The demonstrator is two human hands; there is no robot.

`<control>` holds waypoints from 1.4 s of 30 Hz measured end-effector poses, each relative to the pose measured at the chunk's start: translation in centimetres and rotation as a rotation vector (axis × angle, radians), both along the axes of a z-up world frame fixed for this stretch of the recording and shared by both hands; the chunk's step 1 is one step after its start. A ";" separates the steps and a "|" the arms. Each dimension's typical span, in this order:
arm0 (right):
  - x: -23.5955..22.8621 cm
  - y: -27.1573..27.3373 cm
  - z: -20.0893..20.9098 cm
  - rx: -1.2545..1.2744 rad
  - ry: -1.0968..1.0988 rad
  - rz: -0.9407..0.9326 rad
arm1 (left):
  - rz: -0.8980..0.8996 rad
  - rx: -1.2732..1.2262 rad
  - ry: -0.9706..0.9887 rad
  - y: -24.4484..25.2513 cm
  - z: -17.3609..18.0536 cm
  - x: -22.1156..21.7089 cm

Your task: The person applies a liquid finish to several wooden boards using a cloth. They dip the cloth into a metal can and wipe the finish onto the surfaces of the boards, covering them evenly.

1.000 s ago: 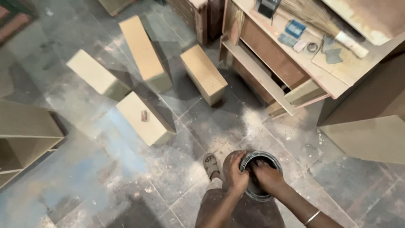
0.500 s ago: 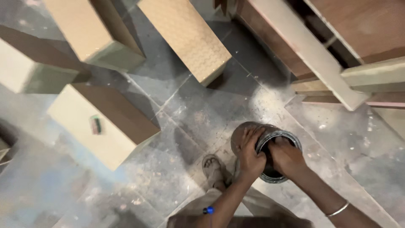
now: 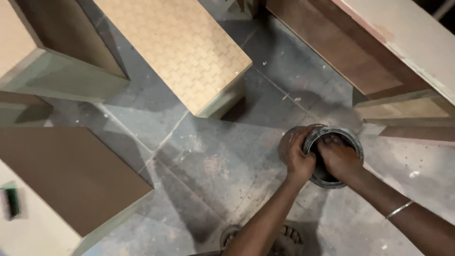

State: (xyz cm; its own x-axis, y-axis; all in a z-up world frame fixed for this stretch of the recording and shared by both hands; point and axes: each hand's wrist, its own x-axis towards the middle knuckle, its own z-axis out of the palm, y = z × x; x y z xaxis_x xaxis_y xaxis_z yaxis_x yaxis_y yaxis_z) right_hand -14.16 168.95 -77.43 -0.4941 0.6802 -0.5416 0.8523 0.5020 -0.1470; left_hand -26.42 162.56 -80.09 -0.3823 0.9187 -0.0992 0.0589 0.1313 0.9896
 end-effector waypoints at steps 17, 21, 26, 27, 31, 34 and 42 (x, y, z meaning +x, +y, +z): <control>7.9 5.2 -1.3 -0.773 0.544 -0.827 | -0.093 -0.306 -0.370 2.0 -4.0 -3.5; 7.2 5.2 -1.2 -0.750 0.624 -0.771 | 0.590 -0.319 -0.164 4.7 -2.9 -6.1; 6.4 4.5 -0.8 -0.714 0.705 -0.755 | 0.916 -0.308 0.161 11.8 -4.2 -11.5; 6.2 4.2 -0.5 -0.739 0.719 -0.792 | 0.943 -0.367 0.166 12.9 -4.4 -11.9; 5.4 4.6 1.1 -0.776 0.830 -0.767 | 1.072 -0.576 0.293 16.7 -3.8 -12.8; 5.4 3.8 1.9 -0.794 0.785 -0.764 | 1.181 -0.567 0.065 17.3 -3.2 -13.7; 5.8 3.0 0.7 -0.498 0.598 -0.670 | 1.381 -0.488 0.438 17.2 -4.7 -14.7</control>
